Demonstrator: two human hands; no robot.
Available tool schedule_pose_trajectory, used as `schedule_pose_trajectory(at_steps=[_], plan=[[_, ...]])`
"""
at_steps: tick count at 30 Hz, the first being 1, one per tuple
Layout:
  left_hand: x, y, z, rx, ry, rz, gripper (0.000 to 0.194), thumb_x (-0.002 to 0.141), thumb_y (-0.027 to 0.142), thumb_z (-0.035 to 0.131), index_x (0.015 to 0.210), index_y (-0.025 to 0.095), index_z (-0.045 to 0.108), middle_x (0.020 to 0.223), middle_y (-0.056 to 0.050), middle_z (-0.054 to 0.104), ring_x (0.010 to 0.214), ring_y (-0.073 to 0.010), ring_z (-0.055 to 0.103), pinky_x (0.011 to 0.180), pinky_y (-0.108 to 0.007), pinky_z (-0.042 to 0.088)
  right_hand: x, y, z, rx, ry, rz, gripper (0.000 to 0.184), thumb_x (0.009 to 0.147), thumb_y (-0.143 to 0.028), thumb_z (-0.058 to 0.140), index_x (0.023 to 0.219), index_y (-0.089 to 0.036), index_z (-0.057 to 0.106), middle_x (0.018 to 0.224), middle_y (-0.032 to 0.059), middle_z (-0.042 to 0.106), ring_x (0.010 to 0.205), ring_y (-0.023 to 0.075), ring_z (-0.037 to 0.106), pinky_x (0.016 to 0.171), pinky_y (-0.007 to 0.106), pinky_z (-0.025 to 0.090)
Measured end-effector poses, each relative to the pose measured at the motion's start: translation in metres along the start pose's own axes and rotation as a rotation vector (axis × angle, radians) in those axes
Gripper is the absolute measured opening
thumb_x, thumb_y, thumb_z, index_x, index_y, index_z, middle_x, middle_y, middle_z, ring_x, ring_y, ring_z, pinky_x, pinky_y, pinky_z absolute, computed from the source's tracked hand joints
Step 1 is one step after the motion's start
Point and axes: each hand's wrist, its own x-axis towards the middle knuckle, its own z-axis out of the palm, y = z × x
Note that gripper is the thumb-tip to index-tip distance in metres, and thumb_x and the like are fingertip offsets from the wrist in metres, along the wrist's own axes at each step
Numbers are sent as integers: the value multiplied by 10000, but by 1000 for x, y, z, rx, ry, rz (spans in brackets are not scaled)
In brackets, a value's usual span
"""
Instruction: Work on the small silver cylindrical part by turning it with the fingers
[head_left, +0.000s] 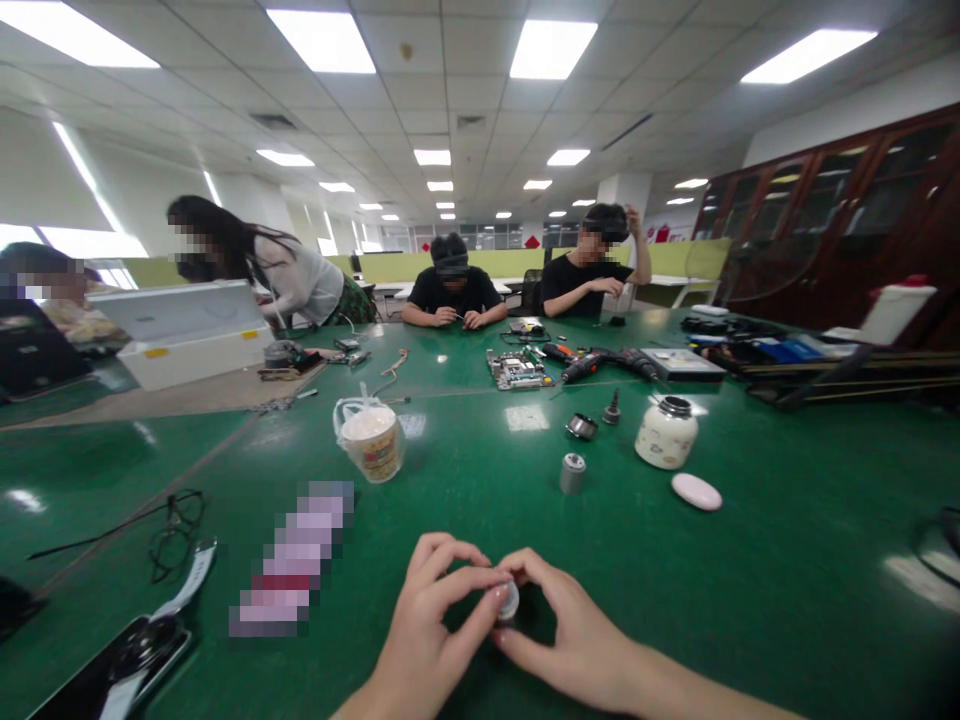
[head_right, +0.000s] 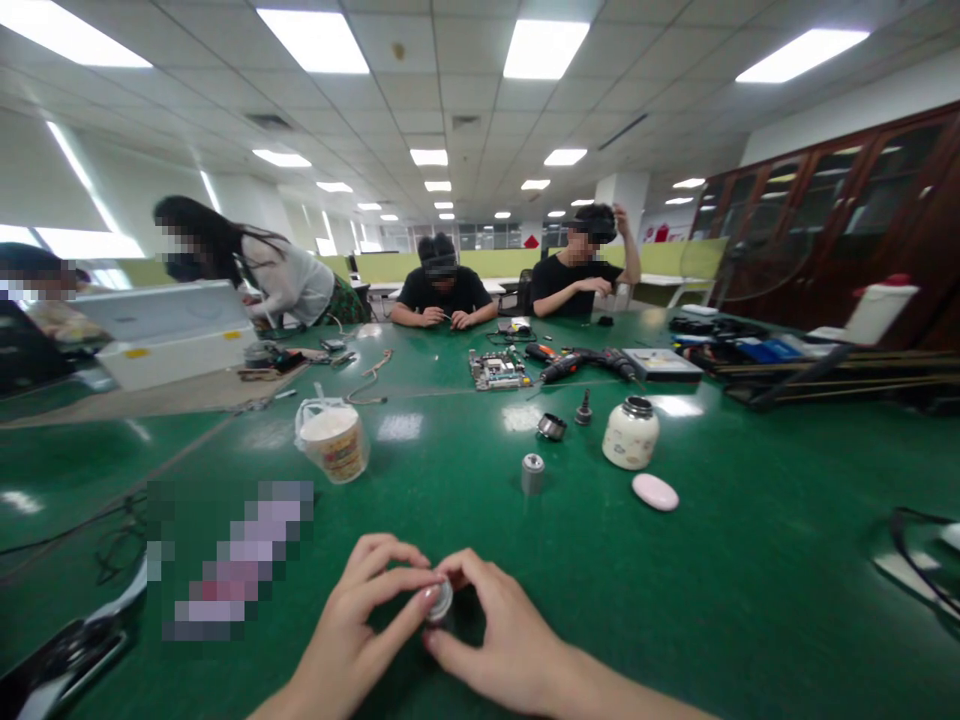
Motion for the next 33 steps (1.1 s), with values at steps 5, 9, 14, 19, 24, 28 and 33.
schedule_pose_trajectory(at_steps=[5, 9, 14, 19, 24, 28, 33], plan=[[11, 1, -10, -25, 47, -6, 142, 915, 278, 652, 974, 288, 781, 877, -43, 690, 919, -242, 538, 804, -368, 487, 1, 2, 2, -14, -5, 26, 303, 805, -154, 678, 1079, -231, 573, 1012, 6, 663, 937, 187, 623, 855, 305, 469], [18, -26, -27, 178, 115, -118, 201, 937, 338, 616, 1045, 294, 780, 920, -49, 714, 948, -253, 537, 856, -401, 471, 0, 0, 2, -47, -17, 56, 292, 800, -160, 679, 1062, -230, 571, 996, 7, 669, 928, 194, 618, 855, 311, 465], [9, -66, -34, 340, 60, -229, 119, 844, 307, 726, 907, 348, 818, 904, -49, 727, 919, -283, 549, 836, -453, 469, 0, -3, -1, -72, -40, 83, 277, 798, -152, 659, 1049, -229, 572, 999, 11, 667, 933, 197, 617, 856, 310, 463], [1, -73, -27, 388, 56, -264, 128, 834, 329, 727, 923, 360, 814, 962, -54, 726, 950, -291, 546, 844, -465, 468, 0, -3, -1, -91, -63, 80, 288, 797, -146, 643, 1064, -218, 563, 1012, 23, 665, 943, 202, 615, 871, 321, 464], [1, -72, -28, 406, 51, -253, 207, 824, 349, 735, 1019, 309, 793, 991, -59, 725, 966, -285, 549, 853, -457, 480, 0, -4, -2, -93, -57, 69, 310, 798, -135, 639, 1081, -229, 559, 1029, 26, 668, 957, 206, 616, 876, 320, 467], [2, -61, -29, 384, 59, -217, 115, 838, 340, 726, 913, 311, 809, 964, -49, 728, 976, -285, 556, 862, -463, 473, -1, -3, -2, -94, -52, 61, 307, 807, -140, 642, 1083, -244, 557, 1031, 16, 663, 957, 204, 614, 876, 320, 467], [5, -22, -23, 125, 48, -126, 112, 897, 281, 673, 963, 283, 763, 916, -27, 752, 963, -260, 581, 859, -417, 484, -3, 0, -1, -95, -56, 56, 317, 811, -147, 646, 1097, -245, 551, 1035, 16, 655, 967, 208, 606, 881, 324, 468]])
